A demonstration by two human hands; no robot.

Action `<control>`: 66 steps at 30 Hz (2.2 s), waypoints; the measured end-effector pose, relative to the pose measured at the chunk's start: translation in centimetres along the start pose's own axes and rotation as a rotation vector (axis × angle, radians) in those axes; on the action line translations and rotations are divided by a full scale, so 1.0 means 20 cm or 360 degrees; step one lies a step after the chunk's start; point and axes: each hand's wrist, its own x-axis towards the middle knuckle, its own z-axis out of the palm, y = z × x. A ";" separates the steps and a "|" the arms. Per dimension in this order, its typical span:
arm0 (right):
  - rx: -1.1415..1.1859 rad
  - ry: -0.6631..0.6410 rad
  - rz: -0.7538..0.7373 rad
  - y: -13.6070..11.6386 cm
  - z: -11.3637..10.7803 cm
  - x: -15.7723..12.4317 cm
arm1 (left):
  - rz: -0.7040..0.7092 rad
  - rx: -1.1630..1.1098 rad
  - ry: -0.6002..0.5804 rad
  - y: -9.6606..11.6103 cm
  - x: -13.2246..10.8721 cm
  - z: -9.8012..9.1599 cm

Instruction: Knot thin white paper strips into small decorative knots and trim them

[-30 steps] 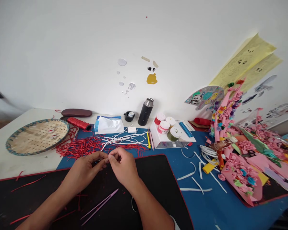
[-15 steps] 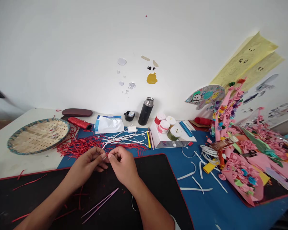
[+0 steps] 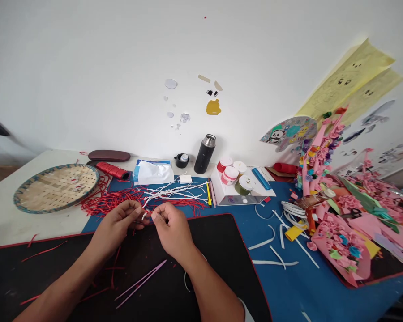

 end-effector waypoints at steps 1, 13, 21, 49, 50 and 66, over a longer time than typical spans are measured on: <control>0.0005 -0.0006 -0.0004 0.00 0.00 0.00 | 0.0015 -0.0031 0.0007 0.01 0.00 0.00; 0.0054 -0.0226 0.0100 0.02 0.01 0.01 | 0.0361 -0.0047 0.0145 0.04 -0.02 0.01; 0.0264 -0.0137 0.0092 0.05 0.01 0.03 | 0.0319 -0.0061 0.0103 0.06 -0.03 0.00; 0.0454 -0.0016 0.0184 0.04 -0.01 0.04 | -0.0020 -0.0014 -0.0387 0.09 -0.02 -0.03; 0.0452 -0.0018 0.0183 0.04 0.00 0.04 | -0.0012 0.0004 -0.0397 0.09 -0.02 -0.03; 0.0459 -0.0042 0.0166 0.04 0.00 0.04 | 0.0005 0.0074 -0.0433 0.11 -0.03 0.00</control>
